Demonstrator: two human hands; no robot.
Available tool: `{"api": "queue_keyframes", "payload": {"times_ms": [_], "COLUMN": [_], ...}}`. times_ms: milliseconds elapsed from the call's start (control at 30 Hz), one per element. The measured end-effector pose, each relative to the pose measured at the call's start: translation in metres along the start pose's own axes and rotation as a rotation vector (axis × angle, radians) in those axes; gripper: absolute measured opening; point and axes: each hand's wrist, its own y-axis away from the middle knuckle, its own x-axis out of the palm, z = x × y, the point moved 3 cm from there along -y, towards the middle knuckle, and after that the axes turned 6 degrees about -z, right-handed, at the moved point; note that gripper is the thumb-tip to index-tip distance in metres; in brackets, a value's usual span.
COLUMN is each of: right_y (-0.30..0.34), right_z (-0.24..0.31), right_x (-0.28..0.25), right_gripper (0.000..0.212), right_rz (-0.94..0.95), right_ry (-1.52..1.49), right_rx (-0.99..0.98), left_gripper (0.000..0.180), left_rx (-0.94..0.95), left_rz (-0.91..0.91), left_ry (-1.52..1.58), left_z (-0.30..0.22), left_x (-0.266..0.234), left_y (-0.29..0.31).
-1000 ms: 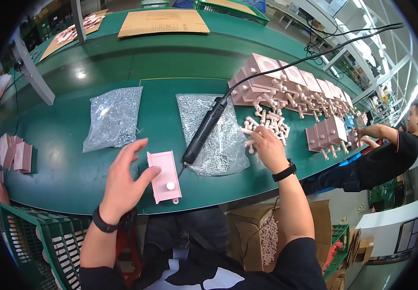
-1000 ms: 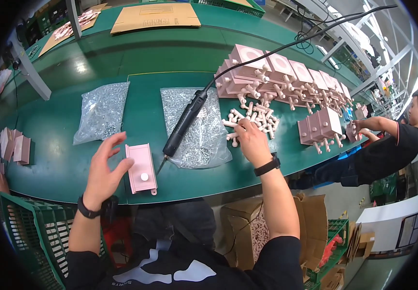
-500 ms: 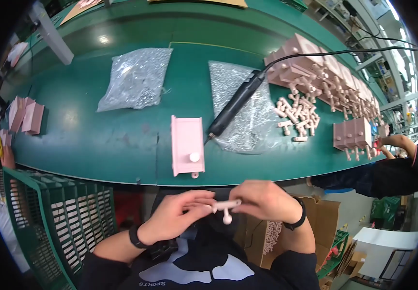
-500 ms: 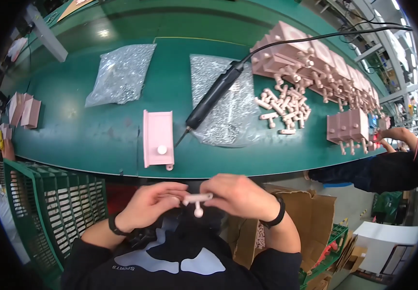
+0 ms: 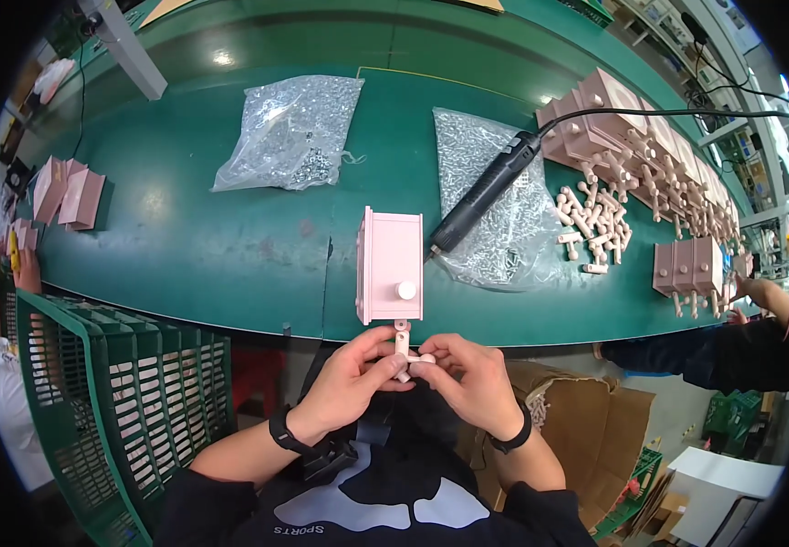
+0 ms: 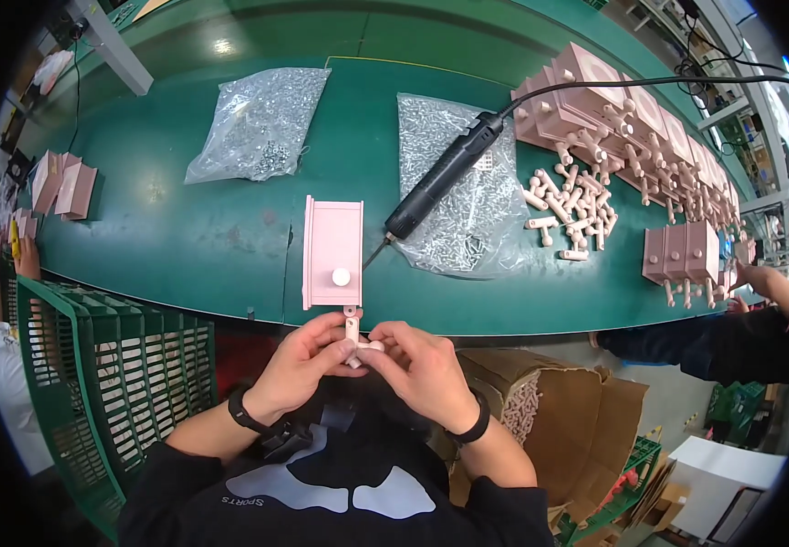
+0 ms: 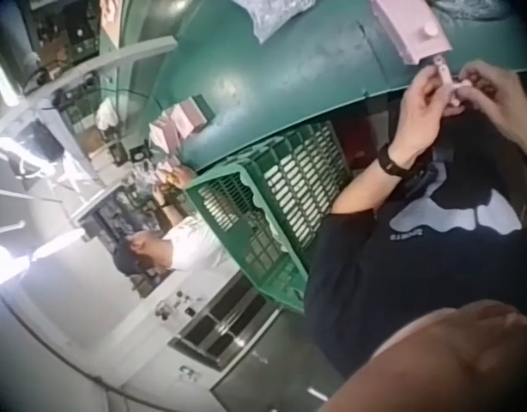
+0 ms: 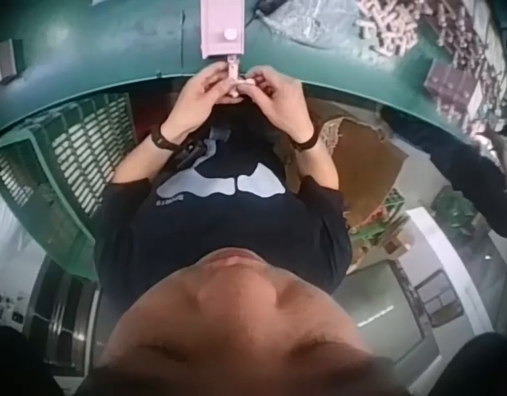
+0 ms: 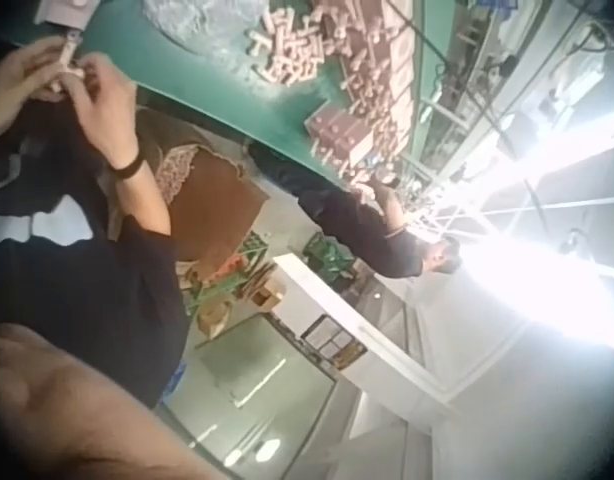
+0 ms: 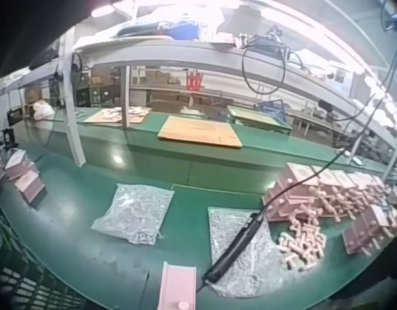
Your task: The person assembles music boxes by picking up a pink box, inserting a white handle into the side, and securing it with a power screwdriver. They then place the finished box onto a stack on the workbench and repeat the process.
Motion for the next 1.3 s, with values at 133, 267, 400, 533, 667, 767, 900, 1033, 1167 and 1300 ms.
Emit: {"api": "queue_keyframes", "payload": {"times_ms": [133, 267, 400, 533, 667, 767, 900, 1033, 1167, 1300], "right_y": [-0.003, -0.008, -0.011, -0.011, -0.014, -0.017, -0.043, -0.059, -0.074, -0.080], "right_z": [-0.006, -0.011, -0.017, -0.019, -0.018, -0.018, -0.024, -0.028, -0.038, -0.046], "right_x": [-0.002, -0.002, -0.001, 0.000, -0.005, -0.022, -0.068, -0.085, -0.085, -0.083], "right_gripper": [0.017, 0.016, 0.014, 0.015, 0.015, 0.013, 0.011, 0.010, 0.010, 0.010], "right_rz": [0.026, 0.060, 0.036, 0.023, 0.017, -0.168, -0.580, -0.527, -0.459, -0.456], "right_ry": [-0.043, -0.090, -0.240, -0.258, -0.233, -0.061, 0.391, 0.706, 0.809, 0.752], "right_rx": [0.028, 0.104, 0.209, 0.202, 0.220, 0.187, -0.138, -0.201, -0.190, -0.142], "left_gripper": [0.040, 0.037, 0.036, 0.036, 0.035, 0.033, 0.034, 0.031, 0.031, 0.028], "left_rx": [0.008, 0.021, 0.028, 0.037, 0.052, 0.057, 0.053, 0.083, 0.106, 0.037], "left_rz": [0.005, -0.021, -0.045, -0.051, -0.058, -0.060, -0.079, -0.110, -0.089, -0.197], "left_ry": [0.013, 0.010, 0.015, 0.010, 0.010, 0.029, 0.049, 0.016, 0.017, -0.188], "left_z": [-0.002, -0.003, -0.005, -0.006, -0.003, -0.002, -0.006, -0.006, -0.008, -0.023], "left_x": [0.001, 0.002, 0.003, 0.003, 0.004, 0.006, 0.003, -0.001, -0.008, -0.036], "left_y": [-0.001, -0.001, -0.004, -0.007, -0.009, -0.011, -0.010, -0.007, -0.001, 0.019]}}
